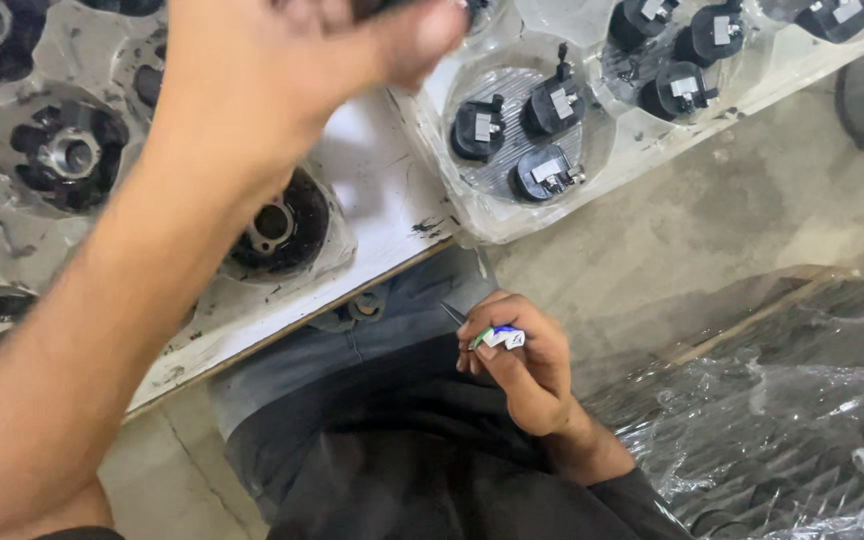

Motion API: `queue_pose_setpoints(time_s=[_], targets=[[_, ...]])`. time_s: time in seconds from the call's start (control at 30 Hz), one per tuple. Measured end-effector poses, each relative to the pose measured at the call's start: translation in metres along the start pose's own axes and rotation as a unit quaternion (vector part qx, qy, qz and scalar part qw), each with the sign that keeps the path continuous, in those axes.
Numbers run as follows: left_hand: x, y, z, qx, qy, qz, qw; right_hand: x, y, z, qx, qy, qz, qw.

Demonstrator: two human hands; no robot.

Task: The person sits at a workbench with blister trays of small black mechanical components. They pick one component at a time, squeeze liquid from a small nozzle-tipped tube onto it, and place the treated component back into the tray, repeating this across many components.

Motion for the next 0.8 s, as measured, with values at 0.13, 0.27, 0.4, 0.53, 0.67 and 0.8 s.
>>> queue_pose_setpoints(time_s=[0.13, 0.27, 0.4, 0.53, 0.67, 0.8], targets=[[0.019, 0.104, 0.030, -0.061, 0.143, 0.036, 0.987, -0.006, -0.011, -0.017, 0.023, 0.015, -0.010, 1.000], [0.058, 0.179, 0.033, -0.116, 0.221, 0.086, 0.965, 0.002, -0.018, -0.038, 0.056, 0.075, 0.026, 0.995], [0.088, 0.221, 0.034, -0.155, 0.325, 0.087, 0.929, 0.014, -0.022, -0.055, 0.071, 0.104, 0.076, 0.989], [0.112, 0.246, 0.034, -0.165, 0.373, 0.078, 0.910, 0.022, -0.021, -0.073, 0.059, 0.100, 0.121, 0.986], [0.119, 0.260, 0.028, -0.147, 0.420, 0.057, 0.894, 0.026, -0.015, -0.090, 0.057, 0.059, 0.150, 0.985], [0.111, 0.268, 0.025, -0.124, 0.449, 0.027, 0.885, 0.033, -0.008, -0.100, 0.042, 0.029, 0.207, 0.977]])
Point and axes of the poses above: each hand's wrist, its own y-axis away from the middle knuckle, its own z-axis out of the back of the hand, x = y × z, the point moved 10 cm from there along -y, towards the middle knuckle, and after that the axes turned 6 degrees about -y, right-handed, at the moved point
